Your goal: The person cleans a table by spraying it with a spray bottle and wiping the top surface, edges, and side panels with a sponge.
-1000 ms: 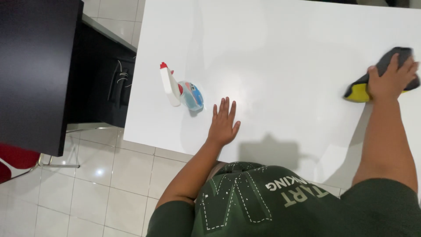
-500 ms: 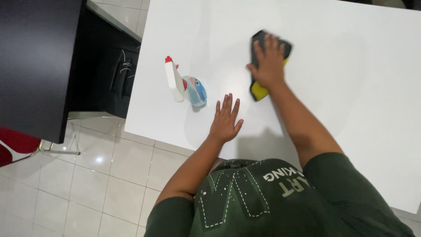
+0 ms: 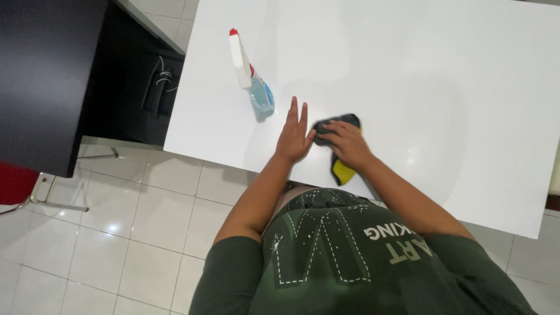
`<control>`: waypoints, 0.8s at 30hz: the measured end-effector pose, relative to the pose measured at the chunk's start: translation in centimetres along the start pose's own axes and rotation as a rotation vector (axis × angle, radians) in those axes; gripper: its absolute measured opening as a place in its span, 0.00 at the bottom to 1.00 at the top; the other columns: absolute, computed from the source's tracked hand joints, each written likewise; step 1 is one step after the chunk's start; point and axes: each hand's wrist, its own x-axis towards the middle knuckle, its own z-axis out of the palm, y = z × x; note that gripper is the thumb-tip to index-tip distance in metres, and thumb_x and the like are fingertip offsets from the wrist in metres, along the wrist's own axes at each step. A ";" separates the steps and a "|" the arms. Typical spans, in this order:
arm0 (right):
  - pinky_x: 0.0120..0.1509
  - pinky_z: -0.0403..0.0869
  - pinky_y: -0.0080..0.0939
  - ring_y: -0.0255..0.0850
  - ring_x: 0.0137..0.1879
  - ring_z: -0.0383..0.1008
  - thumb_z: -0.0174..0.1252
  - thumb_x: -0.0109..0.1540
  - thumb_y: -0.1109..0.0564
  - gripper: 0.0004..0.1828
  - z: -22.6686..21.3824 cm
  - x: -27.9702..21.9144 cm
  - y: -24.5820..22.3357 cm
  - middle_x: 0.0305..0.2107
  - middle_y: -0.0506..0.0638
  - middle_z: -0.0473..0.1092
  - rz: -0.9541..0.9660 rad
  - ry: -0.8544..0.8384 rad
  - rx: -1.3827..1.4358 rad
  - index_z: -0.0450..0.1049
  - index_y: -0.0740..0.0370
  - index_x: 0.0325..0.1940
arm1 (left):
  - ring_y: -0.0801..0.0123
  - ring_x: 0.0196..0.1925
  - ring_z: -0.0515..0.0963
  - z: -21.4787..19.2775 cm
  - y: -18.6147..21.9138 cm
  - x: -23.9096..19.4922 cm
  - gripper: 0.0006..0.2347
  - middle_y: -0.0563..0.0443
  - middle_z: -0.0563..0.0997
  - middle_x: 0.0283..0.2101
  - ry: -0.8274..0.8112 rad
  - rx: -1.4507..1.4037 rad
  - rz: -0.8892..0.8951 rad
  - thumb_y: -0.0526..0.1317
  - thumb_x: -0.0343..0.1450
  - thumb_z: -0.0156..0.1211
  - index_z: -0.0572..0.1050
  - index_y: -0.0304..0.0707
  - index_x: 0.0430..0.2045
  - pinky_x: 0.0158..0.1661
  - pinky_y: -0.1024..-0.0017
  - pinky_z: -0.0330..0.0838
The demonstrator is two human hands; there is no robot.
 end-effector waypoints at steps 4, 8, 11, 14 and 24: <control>0.64 0.73 0.41 0.40 0.59 0.74 0.53 0.61 0.69 0.18 -3.6 -6.4 6.4 0.51 0.50 0.73 0.458 0.133 0.712 0.77 0.61 0.53 | 0.37 0.79 0.45 -3.0 -1.0 -2.9 0.31 0.26 0.42 0.78 -0.143 0.093 -0.085 0.46 0.76 0.52 0.51 0.36 0.74 0.73 0.48 0.46; 0.66 0.72 0.43 0.40 0.59 0.73 0.58 0.67 0.59 0.16 -10.6 -11.9 12.0 0.56 0.52 0.73 0.577 0.368 0.453 0.74 0.63 0.60 | 0.45 0.80 0.49 -7.9 -4.0 -6.1 0.23 0.36 0.53 0.76 -0.265 0.367 -0.094 0.44 0.76 0.53 0.64 0.47 0.69 0.75 0.47 0.43; 0.82 0.50 0.63 0.64 0.79 0.50 0.61 0.70 0.48 0.34 -10.0 -11.5 13.6 0.75 0.66 0.54 0.522 0.232 -0.211 0.65 0.59 0.79 | 0.46 0.79 0.51 -8.6 -4.4 -5.6 0.24 0.36 0.56 0.75 -0.284 0.259 -0.114 0.44 0.75 0.53 0.65 0.44 0.68 0.75 0.47 0.43; 0.84 0.38 0.72 0.68 0.85 0.36 0.61 0.73 0.43 0.40 -6.9 -9.3 13.9 0.81 0.69 0.42 0.686 0.260 -0.281 0.54 0.58 0.84 | 0.48 0.78 0.51 -8.6 -4.0 -5.0 0.25 0.38 0.55 0.76 -0.256 0.254 -0.108 0.44 0.73 0.55 0.65 0.48 0.69 0.74 0.45 0.41; 0.84 0.37 0.72 0.69 0.82 0.39 0.63 0.70 0.38 0.42 1.3 5.6 2.9 0.76 0.69 0.49 0.611 0.121 -0.232 0.59 0.59 0.82 | 0.49 0.79 0.48 -8.8 -4.4 -4.6 0.27 0.39 0.52 0.77 -0.309 0.240 -0.114 0.43 0.73 0.56 0.61 0.51 0.71 0.74 0.44 0.39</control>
